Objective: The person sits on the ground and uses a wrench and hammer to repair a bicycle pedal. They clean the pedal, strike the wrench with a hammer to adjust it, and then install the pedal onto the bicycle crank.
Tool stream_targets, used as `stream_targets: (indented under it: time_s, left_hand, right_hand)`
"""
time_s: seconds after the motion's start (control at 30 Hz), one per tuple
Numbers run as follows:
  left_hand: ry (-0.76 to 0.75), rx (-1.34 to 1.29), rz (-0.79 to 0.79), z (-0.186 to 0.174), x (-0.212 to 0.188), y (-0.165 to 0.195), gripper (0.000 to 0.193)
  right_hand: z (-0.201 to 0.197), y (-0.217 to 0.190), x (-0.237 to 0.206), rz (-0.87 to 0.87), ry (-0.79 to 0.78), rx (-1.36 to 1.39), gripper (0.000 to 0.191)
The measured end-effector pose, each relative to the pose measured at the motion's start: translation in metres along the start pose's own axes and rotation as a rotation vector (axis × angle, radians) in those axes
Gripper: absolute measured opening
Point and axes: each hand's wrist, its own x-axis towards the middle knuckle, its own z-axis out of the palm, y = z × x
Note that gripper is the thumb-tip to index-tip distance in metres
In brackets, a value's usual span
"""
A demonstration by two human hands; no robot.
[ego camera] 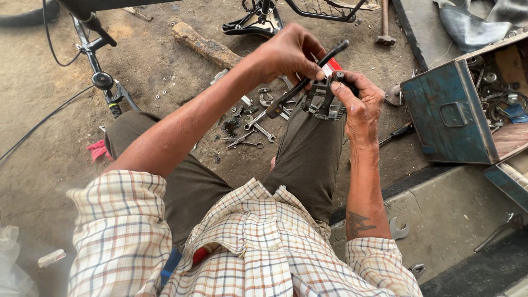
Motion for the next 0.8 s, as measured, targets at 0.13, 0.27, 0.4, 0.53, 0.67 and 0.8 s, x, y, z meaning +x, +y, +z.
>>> stream_targets:
  time_s: [0.13, 0.27, 0.4, 0.53, 0.67, 0.8]
  left_hand:
    - [0.073, -0.057, -0.017, -0.007, -0.004, 0.004, 0.03]
    - [0.114, -0.053, 0.025, -0.012, -0.005, 0.002, 0.032]
    - [0.117, -0.001, 0.049, -0.013, -0.005, -0.003, 0.033]
    - [0.093, 0.055, 0.037, -0.011, -0.001, -0.011, 0.029]
    - [0.085, 0.279, 0.238, -0.006, 0.005, -0.02, 0.029]
    - [0.118, 0.227, 0.151, -0.006, 0.007, -0.022, 0.027]
  right_hand:
    - [-0.001, 0.0, 0.0, -0.006, -0.005, -0.02, 0.022]
    - [-0.002, 0.0, 0.0, -0.018, -0.025, -0.022, 0.023]
    - [-0.003, 0.0, 0.001, 0.013, -0.016, -0.039, 0.023]
    - [-0.003, -0.001, 0.003, -0.004, -0.012, -0.119, 0.021]
    - [-0.004, -0.001, 0.003, 0.024, 0.007, -0.102, 0.024]
    - [-0.005, -0.002, 0.002, 0.031, 0.001, -0.093, 0.023]
